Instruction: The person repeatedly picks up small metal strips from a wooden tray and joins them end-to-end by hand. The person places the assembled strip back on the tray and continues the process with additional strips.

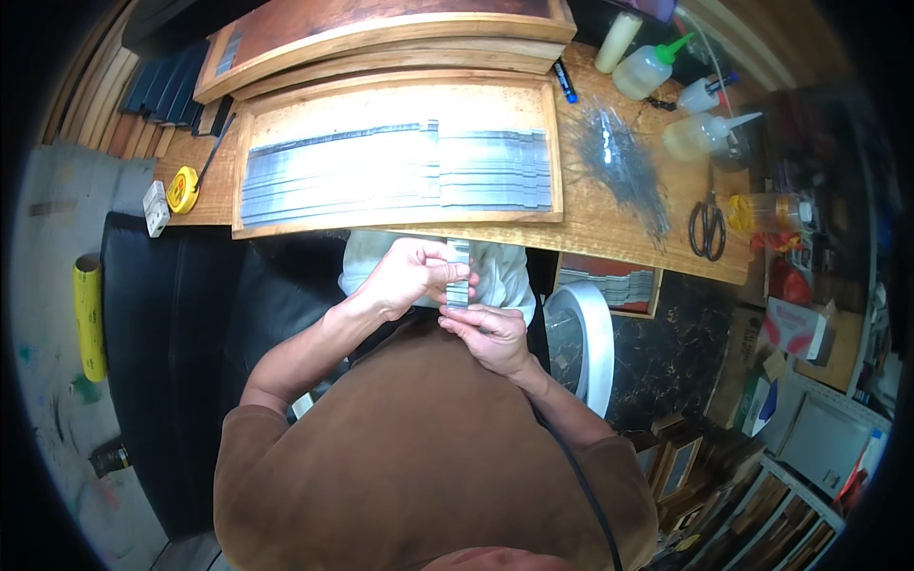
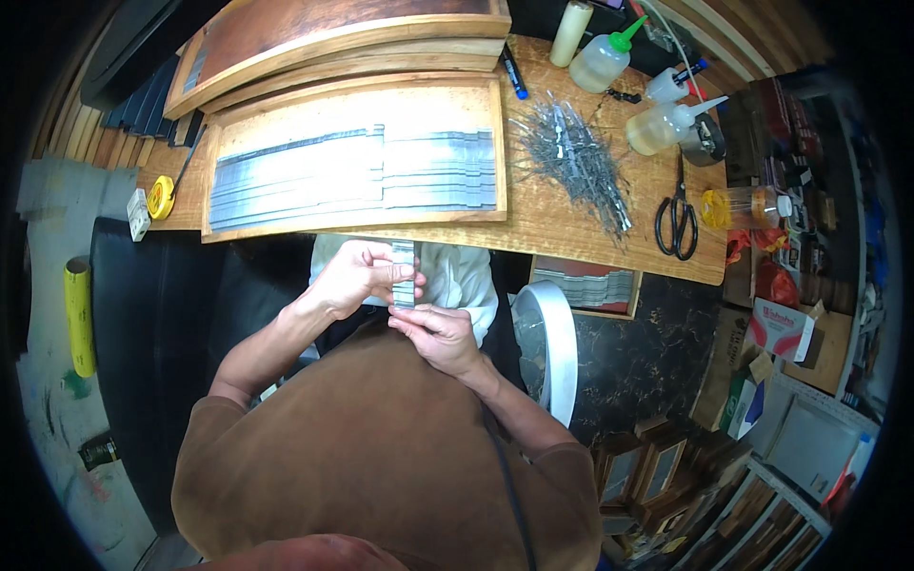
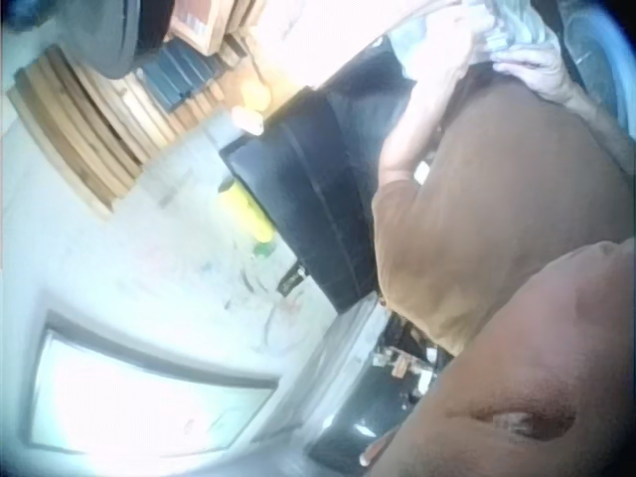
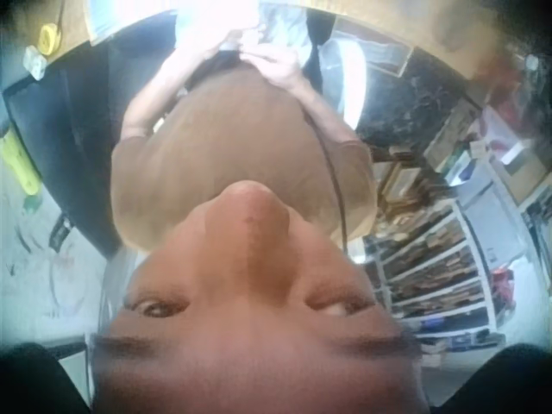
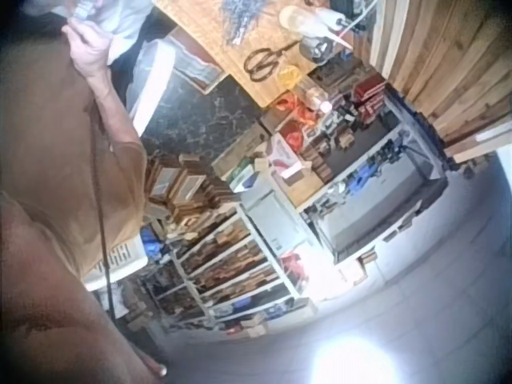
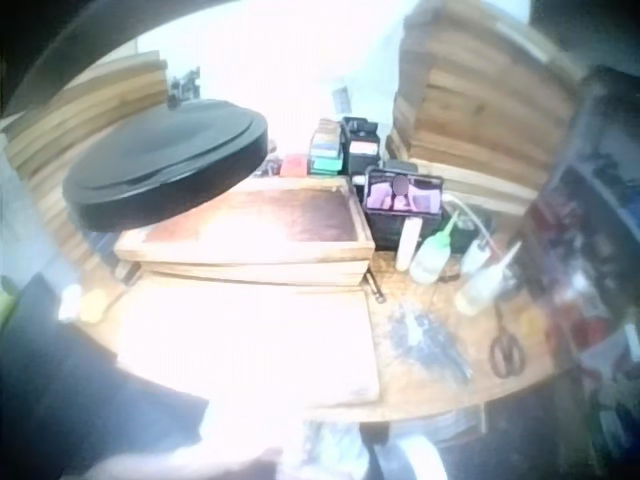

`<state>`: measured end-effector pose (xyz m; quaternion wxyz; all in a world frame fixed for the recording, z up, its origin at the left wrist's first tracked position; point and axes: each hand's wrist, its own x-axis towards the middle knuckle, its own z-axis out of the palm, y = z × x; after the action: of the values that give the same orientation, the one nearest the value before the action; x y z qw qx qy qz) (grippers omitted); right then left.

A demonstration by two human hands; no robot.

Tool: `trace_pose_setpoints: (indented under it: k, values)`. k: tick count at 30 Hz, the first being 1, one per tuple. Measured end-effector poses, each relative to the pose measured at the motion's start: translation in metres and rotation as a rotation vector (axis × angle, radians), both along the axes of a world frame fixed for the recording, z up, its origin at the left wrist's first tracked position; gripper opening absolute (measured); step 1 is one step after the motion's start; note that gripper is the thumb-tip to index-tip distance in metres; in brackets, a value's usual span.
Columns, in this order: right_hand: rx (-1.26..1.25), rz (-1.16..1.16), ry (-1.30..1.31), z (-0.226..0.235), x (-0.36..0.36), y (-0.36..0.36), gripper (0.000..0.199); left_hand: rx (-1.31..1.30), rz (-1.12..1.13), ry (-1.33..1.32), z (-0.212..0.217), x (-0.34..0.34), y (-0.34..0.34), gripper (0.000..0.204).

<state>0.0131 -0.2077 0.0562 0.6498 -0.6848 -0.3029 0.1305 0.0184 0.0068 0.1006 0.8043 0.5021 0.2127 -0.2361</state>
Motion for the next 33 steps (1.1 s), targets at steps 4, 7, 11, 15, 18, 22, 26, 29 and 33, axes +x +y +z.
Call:
trace_pose_setpoints:
  k: [4,7,11,15,18,22,26,29,33]
  values:
    - [-0.032,-0.005,0.021,0.002,0.002,-0.002,0.019,0.005,-0.072,0.001,0.0,0.004,0.004,0.029]
    - [-0.284,0.202,0.075,0.037,0.029,-0.012,0.017,0.189,-0.093,-0.24,0.005,0.001,0.003,0.024]
    - [-0.243,-0.149,-0.241,0.097,0.067,-0.008,0.042,0.487,0.029,-0.823,0.028,0.005,-0.005,0.02]
    - [-0.063,-0.108,-0.409,0.119,0.092,0.02,0.039,0.727,0.064,-1.073,0.036,0.03,-0.005,0.027]
    - [-0.047,-0.083,-0.365,0.115,0.105,0.026,0.03,0.84,-0.089,-0.938,0.038,0.034,0.002,0.033]
    - [-0.028,-0.078,-0.306,0.116,0.104,0.026,0.026,0.701,-0.029,-0.988,0.037,0.038,-0.002,0.034]
    - [-0.021,-0.074,-0.298,0.115,0.104,0.024,0.024,0.714,-0.065,-0.963,0.037,0.037,0.0,0.034]
    - [-0.024,-0.069,-0.255,0.113,0.104,0.023,0.023,0.744,-0.069,-0.938,0.036,0.037,0.0,0.034]
    - [-0.01,-0.064,-0.261,0.112,0.106,0.025,0.022,0.744,-0.039,-0.955,0.033,0.038,-0.001,0.034]
